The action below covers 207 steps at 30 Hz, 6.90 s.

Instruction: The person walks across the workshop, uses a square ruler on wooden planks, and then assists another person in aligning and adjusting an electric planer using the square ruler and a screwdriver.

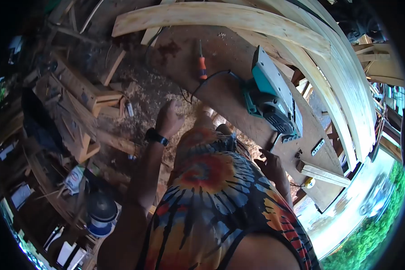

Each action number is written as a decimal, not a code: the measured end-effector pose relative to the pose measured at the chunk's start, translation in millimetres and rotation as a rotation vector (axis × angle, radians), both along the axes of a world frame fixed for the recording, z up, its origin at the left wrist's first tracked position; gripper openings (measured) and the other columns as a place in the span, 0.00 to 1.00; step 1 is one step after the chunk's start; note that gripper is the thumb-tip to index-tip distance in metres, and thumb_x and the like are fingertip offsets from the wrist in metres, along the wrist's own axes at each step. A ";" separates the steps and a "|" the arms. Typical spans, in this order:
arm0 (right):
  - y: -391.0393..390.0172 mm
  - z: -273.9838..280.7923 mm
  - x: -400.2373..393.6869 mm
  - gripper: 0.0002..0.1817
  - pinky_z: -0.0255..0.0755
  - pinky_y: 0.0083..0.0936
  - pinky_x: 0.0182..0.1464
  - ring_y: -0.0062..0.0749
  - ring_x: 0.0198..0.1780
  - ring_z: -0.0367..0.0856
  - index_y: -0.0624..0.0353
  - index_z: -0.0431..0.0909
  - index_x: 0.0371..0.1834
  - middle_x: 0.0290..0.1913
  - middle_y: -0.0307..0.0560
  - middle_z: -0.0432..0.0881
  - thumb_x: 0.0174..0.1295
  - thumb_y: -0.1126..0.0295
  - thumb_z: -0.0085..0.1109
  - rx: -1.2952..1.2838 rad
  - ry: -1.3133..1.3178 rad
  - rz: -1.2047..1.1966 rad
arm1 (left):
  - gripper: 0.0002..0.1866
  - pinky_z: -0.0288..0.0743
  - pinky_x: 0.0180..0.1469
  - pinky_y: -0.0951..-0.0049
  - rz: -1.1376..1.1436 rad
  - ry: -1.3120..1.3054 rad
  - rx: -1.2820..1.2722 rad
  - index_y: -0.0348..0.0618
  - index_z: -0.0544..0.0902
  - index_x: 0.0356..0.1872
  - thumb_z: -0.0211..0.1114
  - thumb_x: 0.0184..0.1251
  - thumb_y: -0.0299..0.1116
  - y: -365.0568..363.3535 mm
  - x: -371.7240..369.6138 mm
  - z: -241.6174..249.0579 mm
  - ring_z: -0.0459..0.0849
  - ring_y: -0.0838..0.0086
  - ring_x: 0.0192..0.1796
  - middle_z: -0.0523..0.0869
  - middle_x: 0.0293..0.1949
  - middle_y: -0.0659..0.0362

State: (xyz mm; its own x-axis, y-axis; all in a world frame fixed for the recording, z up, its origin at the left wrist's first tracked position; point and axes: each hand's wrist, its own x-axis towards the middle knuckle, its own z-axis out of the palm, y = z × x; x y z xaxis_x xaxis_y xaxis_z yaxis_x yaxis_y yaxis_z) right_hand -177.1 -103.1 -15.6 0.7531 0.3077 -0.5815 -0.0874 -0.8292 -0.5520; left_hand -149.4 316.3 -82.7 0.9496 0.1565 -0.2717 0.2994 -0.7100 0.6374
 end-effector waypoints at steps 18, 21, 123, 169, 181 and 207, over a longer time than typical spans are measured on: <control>-5.3 -12.4 19.2 0.18 0.77 0.46 0.48 0.52 0.48 0.84 0.59 0.87 0.39 0.42 0.58 0.86 0.63 0.55 0.57 -0.452 0.572 0.741 | 0.31 0.77 0.48 0.58 0.221 0.842 -0.784 0.37 0.81 0.55 0.56 0.70 0.58 1.9 -169.8 3.3 0.85 0.49 0.47 0.87 0.45 0.43; -39.6 -2.9 16.6 0.11 0.78 0.46 0.42 0.56 0.38 0.86 0.62 0.86 0.30 0.36 0.60 0.86 0.51 0.69 0.56 -0.466 0.390 0.711 | 0.30 0.77 0.46 0.57 0.094 0.845 -0.678 0.37 0.82 0.52 0.57 0.70 0.58 15.5 -156.1 7.0 0.85 0.48 0.44 0.87 0.43 0.43; -68.9 -26.8 -41.9 0.08 0.75 0.30 0.26 0.32 0.22 0.84 0.65 0.83 0.30 0.23 0.51 0.84 0.59 0.70 0.65 0.076 -0.391 -0.454 | 0.16 0.76 0.45 0.60 0.077 -0.130 -0.063 0.39 0.81 0.40 0.73 0.60 0.39 1.8 113.1 -15.4 0.85 0.60 0.41 0.86 0.38 0.50; 398.1 6.4 107.5 0.23 0.80 0.36 0.41 0.44 0.39 0.88 0.63 0.81 0.50 0.34 0.55 0.88 0.59 0.56 0.68 -0.014 -0.203 0.507 | 0.19 0.75 0.43 0.49 0.071 0.108 -0.272 0.41 0.80 0.40 0.58 0.66 0.48 256.7 -132.6 -93.0 0.84 0.46 0.40 0.86 0.36 0.43; 576.2 -25.6 161.0 0.31 0.78 0.45 0.48 0.54 0.43 0.86 0.60 0.81 0.53 0.39 0.57 0.87 0.56 0.46 0.67 0.007 -0.179 0.776 | 0.24 0.76 0.48 0.49 0.357 0.214 -0.182 0.37 0.83 0.40 0.54 0.71 0.52 378.2 -132.9 -87.4 0.85 0.47 0.44 0.86 0.37 0.41; 890.1 -20.4 247.7 0.25 0.79 0.41 0.43 0.51 0.43 0.86 0.52 0.80 0.57 0.45 0.54 0.86 0.59 0.53 0.65 0.295 -0.331 0.553 | 0.17 0.75 0.51 0.52 -0.551 0.285 0.272 0.46 0.87 0.37 0.58 0.62 0.47 729.2 68.8 -102.8 0.84 0.53 0.46 0.86 0.40 0.47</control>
